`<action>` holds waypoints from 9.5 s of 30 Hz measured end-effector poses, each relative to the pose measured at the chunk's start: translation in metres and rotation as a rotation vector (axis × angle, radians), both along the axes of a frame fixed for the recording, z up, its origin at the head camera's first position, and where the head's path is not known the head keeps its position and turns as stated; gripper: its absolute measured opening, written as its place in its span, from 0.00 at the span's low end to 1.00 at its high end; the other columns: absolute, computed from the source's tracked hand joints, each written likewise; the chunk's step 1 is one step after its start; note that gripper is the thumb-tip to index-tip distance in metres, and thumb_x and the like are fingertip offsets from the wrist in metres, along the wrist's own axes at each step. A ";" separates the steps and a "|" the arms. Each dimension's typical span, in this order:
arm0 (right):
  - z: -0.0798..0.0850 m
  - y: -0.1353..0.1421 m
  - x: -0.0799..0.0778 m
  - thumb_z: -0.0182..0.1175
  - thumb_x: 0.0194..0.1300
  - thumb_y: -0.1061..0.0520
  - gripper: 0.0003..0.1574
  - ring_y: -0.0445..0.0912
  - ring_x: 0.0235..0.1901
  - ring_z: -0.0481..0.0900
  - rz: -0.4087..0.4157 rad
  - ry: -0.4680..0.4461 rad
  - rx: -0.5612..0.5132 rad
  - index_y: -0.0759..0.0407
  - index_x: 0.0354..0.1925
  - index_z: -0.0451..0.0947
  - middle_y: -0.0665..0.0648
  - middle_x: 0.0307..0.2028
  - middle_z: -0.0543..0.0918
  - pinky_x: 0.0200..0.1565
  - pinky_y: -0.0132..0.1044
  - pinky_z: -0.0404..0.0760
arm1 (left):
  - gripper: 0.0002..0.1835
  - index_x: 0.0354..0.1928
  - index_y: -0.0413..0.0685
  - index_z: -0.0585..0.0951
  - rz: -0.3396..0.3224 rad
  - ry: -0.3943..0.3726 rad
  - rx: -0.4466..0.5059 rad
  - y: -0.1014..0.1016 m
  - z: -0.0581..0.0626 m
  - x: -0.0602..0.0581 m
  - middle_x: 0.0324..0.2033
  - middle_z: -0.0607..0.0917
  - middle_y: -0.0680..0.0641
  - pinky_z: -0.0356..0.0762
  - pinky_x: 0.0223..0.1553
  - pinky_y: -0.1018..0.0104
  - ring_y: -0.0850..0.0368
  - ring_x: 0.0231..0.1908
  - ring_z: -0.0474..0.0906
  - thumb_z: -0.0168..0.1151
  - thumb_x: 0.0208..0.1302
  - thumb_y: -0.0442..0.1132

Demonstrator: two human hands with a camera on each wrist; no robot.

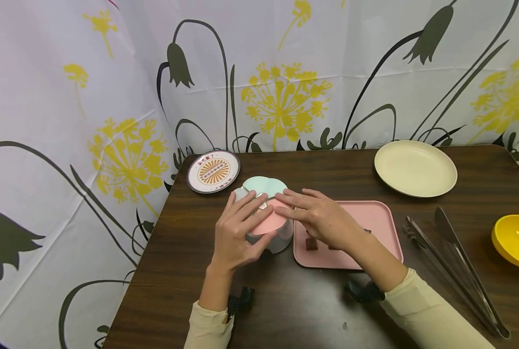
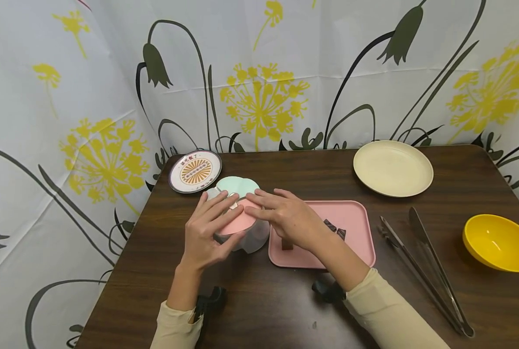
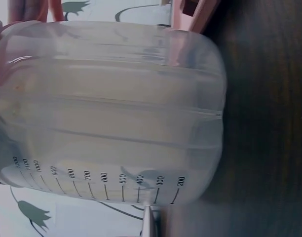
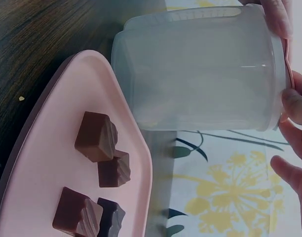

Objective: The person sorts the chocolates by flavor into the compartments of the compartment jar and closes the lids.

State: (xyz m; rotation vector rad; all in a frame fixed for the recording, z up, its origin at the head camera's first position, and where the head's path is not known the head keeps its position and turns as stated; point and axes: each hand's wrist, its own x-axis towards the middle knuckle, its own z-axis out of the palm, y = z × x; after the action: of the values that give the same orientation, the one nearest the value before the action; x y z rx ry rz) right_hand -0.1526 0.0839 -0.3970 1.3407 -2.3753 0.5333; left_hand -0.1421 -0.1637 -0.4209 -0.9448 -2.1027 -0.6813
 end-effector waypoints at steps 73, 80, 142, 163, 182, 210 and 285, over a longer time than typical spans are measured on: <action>-0.046 0.111 0.062 0.70 0.55 0.63 0.32 0.58 0.54 0.78 -0.615 -0.187 -0.377 0.61 0.60 0.78 0.59 0.57 0.80 0.49 0.55 0.74 | 0.28 0.40 0.39 0.86 -0.003 -0.131 0.260 -0.001 -0.003 -0.016 0.51 0.84 0.43 0.62 0.64 0.45 0.41 0.62 0.71 0.36 0.64 0.46; -0.062 0.173 0.099 0.69 0.56 0.60 0.36 0.68 0.56 0.71 -0.937 -0.204 -0.349 0.60 0.63 0.75 0.63 0.61 0.76 0.53 0.67 0.67 | 0.27 0.40 0.39 0.86 -0.005 -0.121 0.278 0.000 -0.005 -0.017 0.50 0.84 0.43 0.62 0.65 0.47 0.41 0.61 0.72 0.37 0.64 0.46; -0.081 0.188 0.132 0.76 0.44 0.39 0.40 0.55 0.20 0.78 -0.913 -0.316 -0.185 0.49 0.55 0.83 0.59 0.29 0.87 0.16 0.39 0.61 | 0.27 0.42 0.39 0.86 0.001 -0.137 0.297 0.000 -0.007 -0.015 0.51 0.84 0.44 0.62 0.65 0.48 0.42 0.62 0.71 0.38 0.65 0.46; -0.079 0.183 0.133 0.74 0.48 0.40 0.34 0.41 0.13 0.65 -0.925 -0.303 -0.168 0.46 0.54 0.84 0.54 0.22 0.86 0.15 0.36 0.56 | 0.27 0.42 0.39 0.86 -0.001 -0.142 0.304 0.000 -0.006 -0.015 0.51 0.84 0.44 0.62 0.65 0.47 0.41 0.62 0.71 0.38 0.65 0.46; -0.046 0.142 0.122 0.80 0.35 0.51 0.33 0.29 0.18 0.76 -0.708 -0.033 -0.416 0.47 0.47 0.88 0.53 0.35 0.89 0.14 0.29 0.63 | 0.27 0.42 0.38 0.86 -0.002 -0.143 0.303 0.000 -0.007 -0.016 0.51 0.84 0.43 0.61 0.65 0.47 0.42 0.63 0.71 0.38 0.65 0.46; -0.013 0.032 0.087 0.76 0.46 0.47 0.28 0.47 0.40 0.87 -0.565 -0.026 -0.503 0.48 0.49 0.87 0.47 0.36 0.89 0.34 0.43 0.81 | 0.27 0.42 0.40 0.86 -0.021 -0.105 0.308 0.000 -0.007 -0.017 0.51 0.84 0.42 0.63 0.64 0.47 0.39 0.61 0.72 0.38 0.67 0.46; -0.058 0.141 0.102 0.68 0.53 0.31 0.36 0.61 0.26 0.78 -1.037 -0.487 -0.104 0.47 0.55 0.83 0.70 0.35 0.85 0.19 0.47 0.66 | 0.27 0.43 0.38 0.86 -0.020 -0.107 0.320 -0.001 -0.008 -0.017 0.51 0.84 0.42 0.62 0.64 0.45 0.39 0.61 0.72 0.38 0.67 0.47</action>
State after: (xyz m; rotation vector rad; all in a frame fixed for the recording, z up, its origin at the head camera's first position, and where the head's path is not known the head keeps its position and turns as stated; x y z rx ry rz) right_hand -0.0508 0.2253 -0.4547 -0.1995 -2.9137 0.6618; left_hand -0.1595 -0.1647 -0.4290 -0.7650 -1.9978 -1.0628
